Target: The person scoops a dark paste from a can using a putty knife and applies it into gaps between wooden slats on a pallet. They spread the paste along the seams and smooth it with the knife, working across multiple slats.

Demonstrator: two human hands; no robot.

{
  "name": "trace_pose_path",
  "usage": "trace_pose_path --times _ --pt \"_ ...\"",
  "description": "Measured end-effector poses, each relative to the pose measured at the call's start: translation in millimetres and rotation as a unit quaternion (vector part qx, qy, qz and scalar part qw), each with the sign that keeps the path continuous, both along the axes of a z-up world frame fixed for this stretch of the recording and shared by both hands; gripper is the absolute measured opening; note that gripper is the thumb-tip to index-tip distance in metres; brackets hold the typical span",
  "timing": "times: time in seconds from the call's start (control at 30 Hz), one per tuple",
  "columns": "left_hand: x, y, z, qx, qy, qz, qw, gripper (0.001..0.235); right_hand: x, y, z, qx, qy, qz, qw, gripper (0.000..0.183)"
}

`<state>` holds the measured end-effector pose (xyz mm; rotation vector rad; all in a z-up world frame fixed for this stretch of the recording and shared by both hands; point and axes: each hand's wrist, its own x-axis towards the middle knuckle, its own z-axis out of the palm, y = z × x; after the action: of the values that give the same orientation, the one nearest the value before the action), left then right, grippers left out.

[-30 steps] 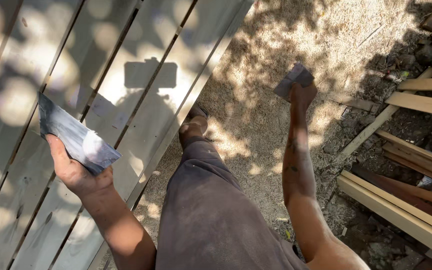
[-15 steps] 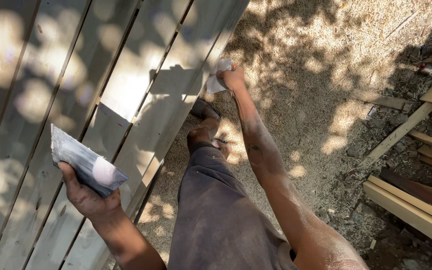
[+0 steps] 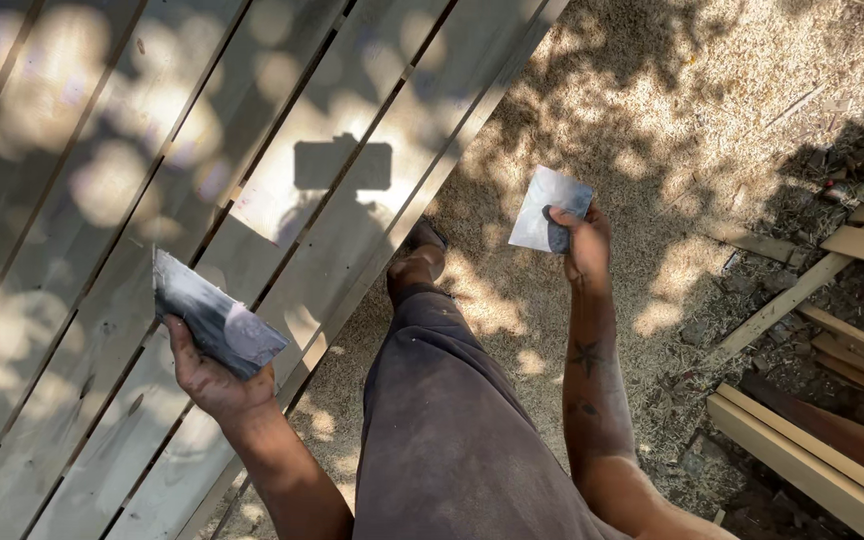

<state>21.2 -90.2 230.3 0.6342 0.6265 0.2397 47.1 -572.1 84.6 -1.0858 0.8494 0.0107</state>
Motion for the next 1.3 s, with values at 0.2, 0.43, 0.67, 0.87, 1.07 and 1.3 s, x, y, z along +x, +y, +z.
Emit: trace_pose_path --times 0.2,0.43,0.67,0.87,1.07,1.3 --pt "26.5 -16.5 -0.2 -0.048 -0.02 0.027 0.998 0.04 56.2 51.6 79.8 -0.035 -0.212 0.105 0.971 0.021" --pt "67.0 -6.7 3.4 0.057 -0.008 0.064 0.996 0.064 143.5 183.1 210.9 -0.324 -0.383 0.47 0.726 0.02" --pt "128.0 9.2 26.8 0.199 0.068 0.149 0.966 0.049 229.2 320.5 287.7 -0.431 -0.647 0.513 0.363 0.021" --pt "160.9 23.3 28.4 0.311 0.178 0.163 0.919 0.043 263.9 374.2 276.8 -0.354 -0.642 0.57 0.37 0.023" --pt "183.5 62.3 19.3 0.257 0.176 0.243 0.918 0.041 285.7 402.2 240.3 -0.313 -0.583 0.669 0.337 0.027" --pt "154.2 183.5 0.8 0.133 -0.018 0.366 0.921 0.052 348.6 454.2 153.6 -0.312 -0.247 0.694 0.601 0.029"
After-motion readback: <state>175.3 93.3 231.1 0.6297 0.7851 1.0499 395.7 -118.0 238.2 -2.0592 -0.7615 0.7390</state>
